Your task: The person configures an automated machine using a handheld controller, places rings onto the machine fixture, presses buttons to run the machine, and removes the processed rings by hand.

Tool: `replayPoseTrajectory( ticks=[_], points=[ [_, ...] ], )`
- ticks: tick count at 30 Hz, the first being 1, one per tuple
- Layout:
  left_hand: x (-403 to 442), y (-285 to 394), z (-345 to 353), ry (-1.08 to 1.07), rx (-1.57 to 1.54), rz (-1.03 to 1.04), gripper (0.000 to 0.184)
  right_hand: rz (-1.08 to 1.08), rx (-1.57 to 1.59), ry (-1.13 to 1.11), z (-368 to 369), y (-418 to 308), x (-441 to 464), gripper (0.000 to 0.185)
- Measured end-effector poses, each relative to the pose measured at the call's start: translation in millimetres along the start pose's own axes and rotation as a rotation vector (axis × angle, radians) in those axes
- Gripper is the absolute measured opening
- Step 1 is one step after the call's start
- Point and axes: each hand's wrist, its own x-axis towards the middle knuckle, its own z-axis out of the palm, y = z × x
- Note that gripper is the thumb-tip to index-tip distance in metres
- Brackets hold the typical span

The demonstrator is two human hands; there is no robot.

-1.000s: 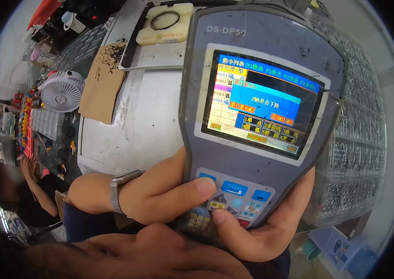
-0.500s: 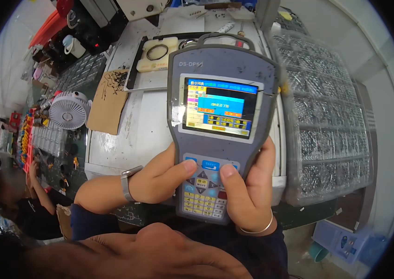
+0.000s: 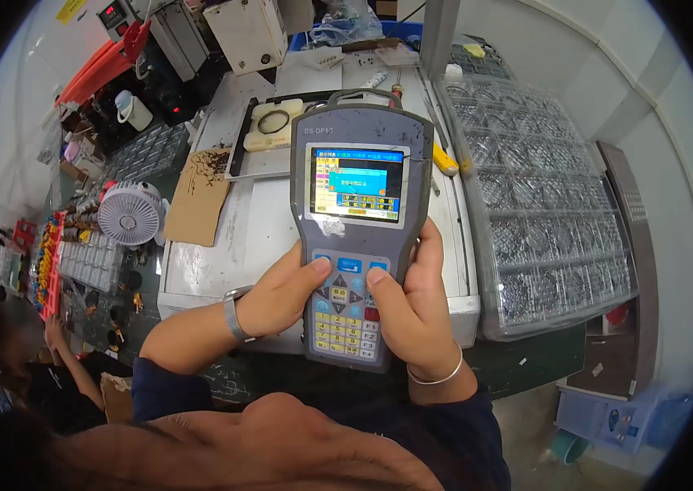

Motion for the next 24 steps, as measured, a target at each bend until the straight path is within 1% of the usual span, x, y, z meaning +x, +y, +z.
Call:
replayPoseTrajectory(
  ticks=[24],
  points=[
    [0.3, -1.4, 0.4, 0.015, 0.024, 0.004, 0.043, 0.003, -0.043, 0.015, 0.2, 1.5, -0.1, 0.063]
  ],
)
